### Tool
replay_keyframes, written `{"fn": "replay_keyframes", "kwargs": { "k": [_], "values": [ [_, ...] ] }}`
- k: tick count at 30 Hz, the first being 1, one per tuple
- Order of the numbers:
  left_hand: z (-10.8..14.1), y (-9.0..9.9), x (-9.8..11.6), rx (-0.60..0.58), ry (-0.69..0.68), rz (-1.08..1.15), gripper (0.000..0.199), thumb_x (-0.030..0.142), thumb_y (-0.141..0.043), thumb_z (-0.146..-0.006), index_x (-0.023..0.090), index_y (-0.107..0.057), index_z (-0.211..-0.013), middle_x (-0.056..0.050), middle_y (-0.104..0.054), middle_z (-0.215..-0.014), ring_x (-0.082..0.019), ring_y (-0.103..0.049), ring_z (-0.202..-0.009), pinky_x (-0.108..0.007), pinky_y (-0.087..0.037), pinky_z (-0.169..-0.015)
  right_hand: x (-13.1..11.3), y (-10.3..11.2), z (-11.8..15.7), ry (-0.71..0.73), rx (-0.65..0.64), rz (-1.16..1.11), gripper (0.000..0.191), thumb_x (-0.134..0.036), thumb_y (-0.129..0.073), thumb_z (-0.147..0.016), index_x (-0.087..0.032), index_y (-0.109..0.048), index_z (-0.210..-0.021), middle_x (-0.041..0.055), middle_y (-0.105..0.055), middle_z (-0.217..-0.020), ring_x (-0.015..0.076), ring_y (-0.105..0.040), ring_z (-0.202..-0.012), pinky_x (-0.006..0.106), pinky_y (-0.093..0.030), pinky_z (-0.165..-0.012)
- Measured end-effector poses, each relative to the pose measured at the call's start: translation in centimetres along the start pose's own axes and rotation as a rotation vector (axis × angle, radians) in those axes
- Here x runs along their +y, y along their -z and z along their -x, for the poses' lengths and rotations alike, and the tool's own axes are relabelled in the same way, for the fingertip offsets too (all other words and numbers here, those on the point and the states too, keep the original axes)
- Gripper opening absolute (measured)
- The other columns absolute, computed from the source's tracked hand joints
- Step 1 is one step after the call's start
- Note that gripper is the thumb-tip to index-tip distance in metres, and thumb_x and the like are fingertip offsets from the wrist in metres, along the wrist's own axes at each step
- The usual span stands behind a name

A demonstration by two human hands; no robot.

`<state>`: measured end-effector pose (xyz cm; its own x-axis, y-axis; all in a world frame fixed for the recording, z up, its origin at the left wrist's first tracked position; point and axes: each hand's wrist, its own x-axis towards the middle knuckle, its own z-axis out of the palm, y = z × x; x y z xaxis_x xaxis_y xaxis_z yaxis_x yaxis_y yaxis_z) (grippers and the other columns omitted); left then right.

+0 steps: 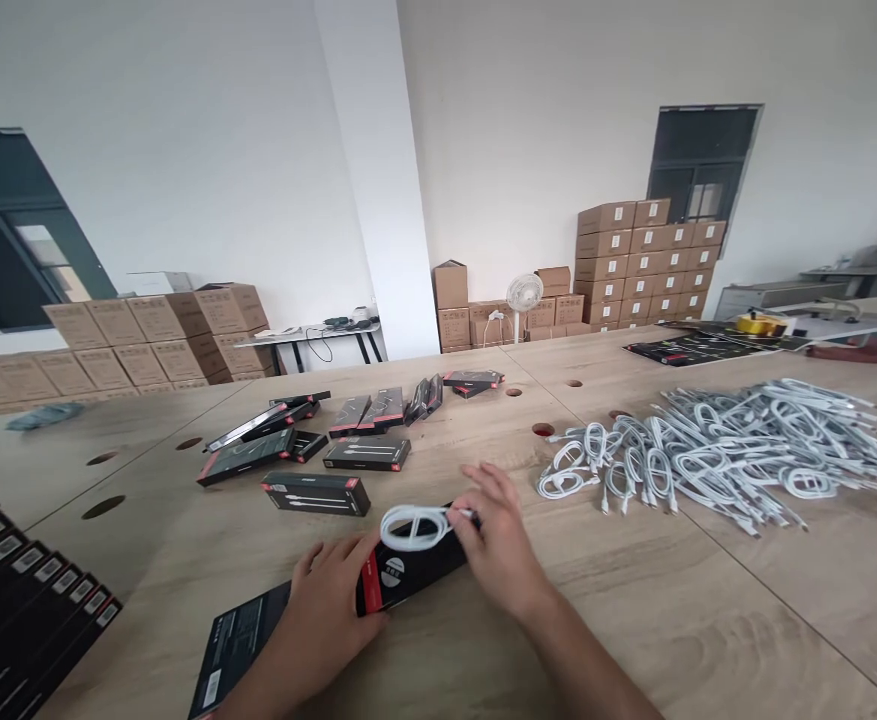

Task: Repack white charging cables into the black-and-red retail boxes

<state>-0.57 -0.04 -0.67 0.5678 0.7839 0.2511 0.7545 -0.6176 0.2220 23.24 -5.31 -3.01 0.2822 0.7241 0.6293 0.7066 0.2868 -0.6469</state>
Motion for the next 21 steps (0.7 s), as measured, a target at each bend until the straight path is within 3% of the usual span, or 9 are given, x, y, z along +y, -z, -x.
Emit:
{"fn": "replay_keyframes", "kwargs": {
  "k": [3, 5, 7, 9, 12, 17, 21],
  "values": [
    [0.1, 0.0, -0.1, 0.028, 0.011, 0.02, 0.077, 0.012, -0.06, -0.062, 0.029, -0.055, -0.137, -0.008, -0.068, -0.128, -0.028, -0.06, -0.123, -0.058, -0.025, -0.117, 2.6, 2.3, -1.1, -0.106, 0.322, 0.131, 0.038, -0.054, -0.05, -0.095, -0.024, -0.072, -0.086, 0.0165, -0.064, -0.132, 0.0367, -0.048, -0.132, 0.064, -0.031, -0.113],
    [0.2, 0.2, 0.0, 0.057, 0.017, 0.035, 0.076, 0.012, -0.061, -0.064, 0.029, -0.055, -0.138, -0.008, -0.068, -0.128, -0.028, -0.061, -0.123, -0.059, -0.026, -0.117, 4.1, 3.5, -1.6, -0.225, 0.544, 0.281, 0.053, -0.065, -0.049, -0.09, -0.02, -0.072, -0.104, 0.0212, -0.053, -0.145, 0.043, -0.039, -0.139, 0.07, -0.024, -0.113],
    [0.1, 0.4, 0.0, 0.079, 0.024, 0.051, 0.076, 0.013, -0.062, -0.065, 0.03, -0.054, -0.139, -0.008, -0.067, -0.129, -0.028, -0.06, -0.124, -0.059, -0.026, -0.117, 4.7, 3.6, -1.6, -0.27, 0.591, 0.292, 0.069, -0.072, -0.048, -0.087, -0.015, -0.067, -0.122, 0.0243, -0.044, -0.153, 0.0457, -0.032, -0.144, 0.071, -0.023, -0.113],
    [0.1, 0.6, 0.0, 0.099, 0.025, 0.072, 0.075, 0.013, -0.064, -0.067, 0.029, -0.052, -0.14, -0.008, -0.065, -0.132, -0.028, -0.058, -0.127, -0.059, -0.025, -0.118, 4.1, 2.7, -1.3, -0.268, 0.438, 0.098, 0.072, -0.072, -0.047, -0.087, -0.014, -0.066, -0.126, 0.0243, -0.052, -0.146, 0.0428, -0.043, -0.14, 0.065, -0.033, -0.112],
    [0.0, 0.8, -0.3, 0.14, 0.005, 0.109, 0.073, 0.015, -0.065, -0.073, 0.029, -0.05, -0.143, -0.008, -0.062, -0.137, -0.029, -0.055, -0.13, -0.058, -0.029, -0.117, 1.8, 0.6, -0.6, -0.298, 0.125, -0.321, 0.06, -0.067, -0.052, -0.09, -0.02, -0.071, -0.121, 0.0178, -0.07, -0.126, 0.0352, -0.064, -0.118, 0.055, -0.048, -0.103],
    [0.3, 0.9, -0.6, 0.199, -0.093, 0.184, 0.077, 0.014, -0.068, -0.076, 0.032, -0.044, -0.146, -0.008, -0.059, -0.141, -0.03, -0.054, -0.13, -0.054, -0.041, -0.111, -2.0, -1.5, 1.0, -0.245, -0.111, -0.604, 0.044, -0.063, -0.06, -0.09, -0.029, -0.079, -0.111, 0.0105, -0.068, -0.133, 0.0305, -0.061, -0.123, 0.049, -0.046, -0.107],
    [0.5, 1.4, -0.1, 0.21, -0.205, 0.232, 0.086, 0.011, -0.068, -0.078, 0.038, -0.032, -0.152, -0.007, -0.055, -0.146, -0.029, -0.051, -0.135, -0.049, -0.044, -0.111, -3.3, -2.6, 1.9, -0.254, -0.276, -0.799, 0.042, -0.06, -0.063, -0.091, -0.033, -0.074, -0.121, 0.0081, -0.07, -0.127, 0.023, -0.067, -0.101, 0.036, -0.055, -0.082]
  ]
}}
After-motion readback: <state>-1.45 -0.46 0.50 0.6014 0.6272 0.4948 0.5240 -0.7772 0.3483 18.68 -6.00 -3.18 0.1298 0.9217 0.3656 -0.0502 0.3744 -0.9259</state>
